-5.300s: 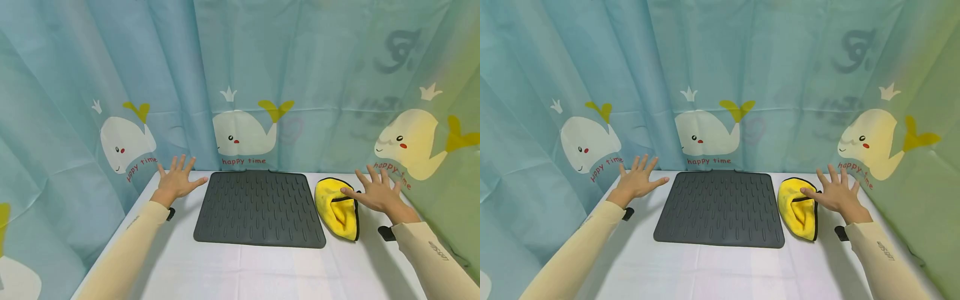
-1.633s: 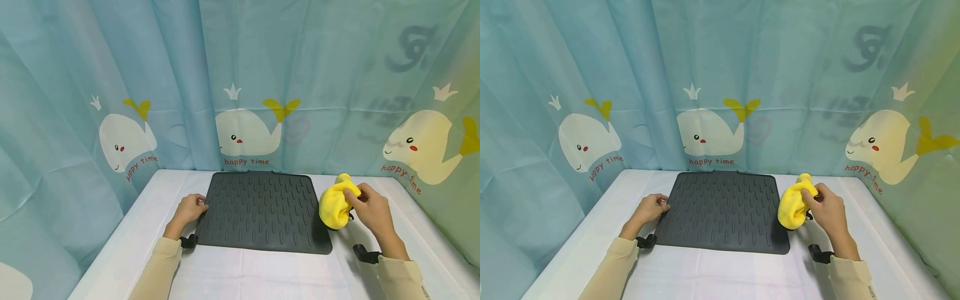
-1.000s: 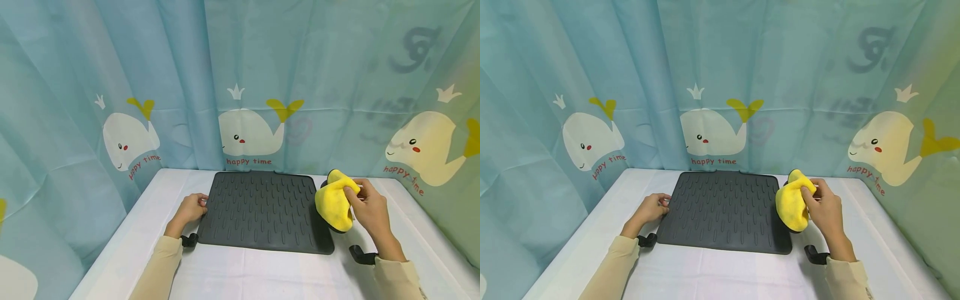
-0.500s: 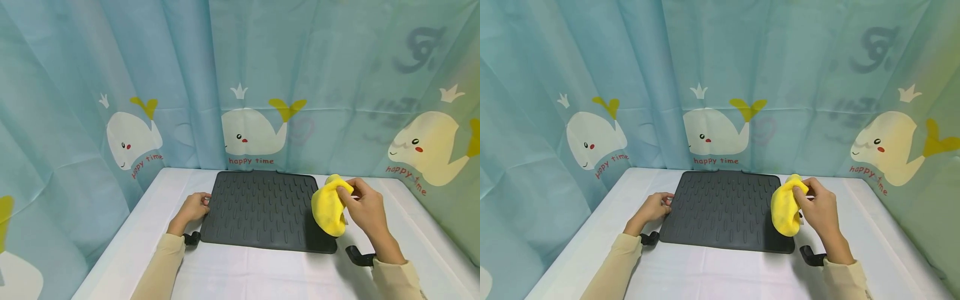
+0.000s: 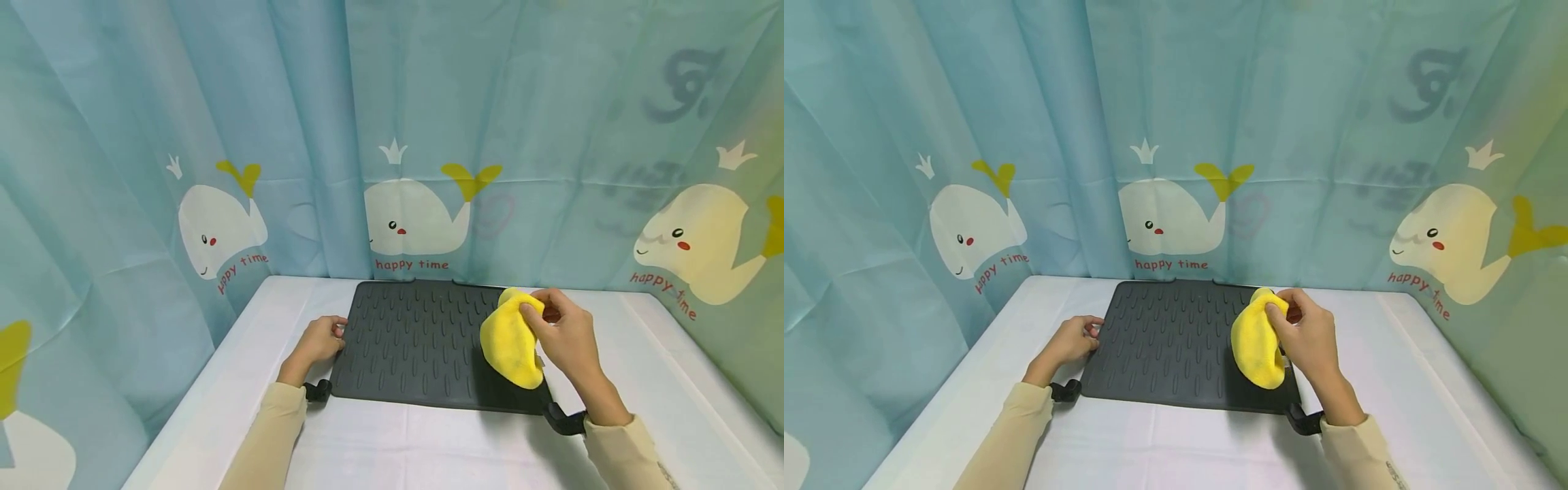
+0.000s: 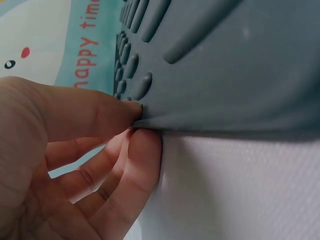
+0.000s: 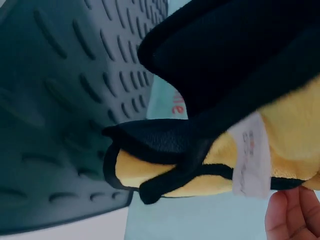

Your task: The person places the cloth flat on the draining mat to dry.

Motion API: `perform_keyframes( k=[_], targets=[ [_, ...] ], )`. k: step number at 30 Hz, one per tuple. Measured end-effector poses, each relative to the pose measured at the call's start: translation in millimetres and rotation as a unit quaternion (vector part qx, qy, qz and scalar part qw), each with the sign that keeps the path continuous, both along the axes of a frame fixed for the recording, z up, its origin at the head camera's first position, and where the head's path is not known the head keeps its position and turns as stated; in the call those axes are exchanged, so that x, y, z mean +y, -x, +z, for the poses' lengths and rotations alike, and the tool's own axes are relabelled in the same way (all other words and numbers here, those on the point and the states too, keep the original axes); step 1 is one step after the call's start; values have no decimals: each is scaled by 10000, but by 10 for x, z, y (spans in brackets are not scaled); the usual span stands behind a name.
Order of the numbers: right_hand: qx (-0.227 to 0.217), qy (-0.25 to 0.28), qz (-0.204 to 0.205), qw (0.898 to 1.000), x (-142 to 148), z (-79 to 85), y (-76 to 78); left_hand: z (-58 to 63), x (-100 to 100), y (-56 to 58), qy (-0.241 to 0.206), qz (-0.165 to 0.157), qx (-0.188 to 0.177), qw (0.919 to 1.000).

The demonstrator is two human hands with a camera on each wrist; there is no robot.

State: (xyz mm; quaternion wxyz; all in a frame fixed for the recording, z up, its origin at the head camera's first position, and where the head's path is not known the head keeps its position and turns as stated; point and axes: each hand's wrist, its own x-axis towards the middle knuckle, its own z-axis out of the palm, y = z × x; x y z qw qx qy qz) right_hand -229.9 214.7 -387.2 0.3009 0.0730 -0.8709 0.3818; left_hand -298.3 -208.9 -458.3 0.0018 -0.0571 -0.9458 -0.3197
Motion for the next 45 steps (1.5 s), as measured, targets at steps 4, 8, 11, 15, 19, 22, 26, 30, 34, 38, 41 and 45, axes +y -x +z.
perform_keyframes(
  k=[4,8,11,15,19,22,26,30,34,38,41,45],
  targets=[
    [-83,-48,100,9999,-101,12,66,18,38,-10,-5,20,-42,10000],
    [-222,-22,129,9997,-207,36,157,17,67,5,18,30,-66,10000],
    [-345,86,153,9992,-284,45,238,11,78,18,52,35,-56,10000],
    [-480,359,158,9981,-389,38,340,6,85,29,95,41,-42,9999],
    [-560,615,124,9965,-498,9,429,2,84,35,67,87,-85,9999],
    [-549,751,70,9956,-587,-11,498,6,80,32,51,105,-108,9999],
    [-542,920,72,9943,-706,-22,573,18,70,22,54,116,-162,9998],
    [-571,1145,111,9917,-817,-36,627,26,60,7,32,136,-211,9997],
    [-539,1290,52,9902,-913,-62,666,28,54,-6,13,128,-221,9997],
    [-502,1303,8,9902,-992,-100,686,29,43,-7,25,113,-203,9997],
    [-582,1259,44,9903,-1050,-145,688,36,37,-14,18,130,-218,9997],
    [-892,1125,107,9896,-1126,-228,682,37,28,-20,19,140,-228,9996]
  ],
)
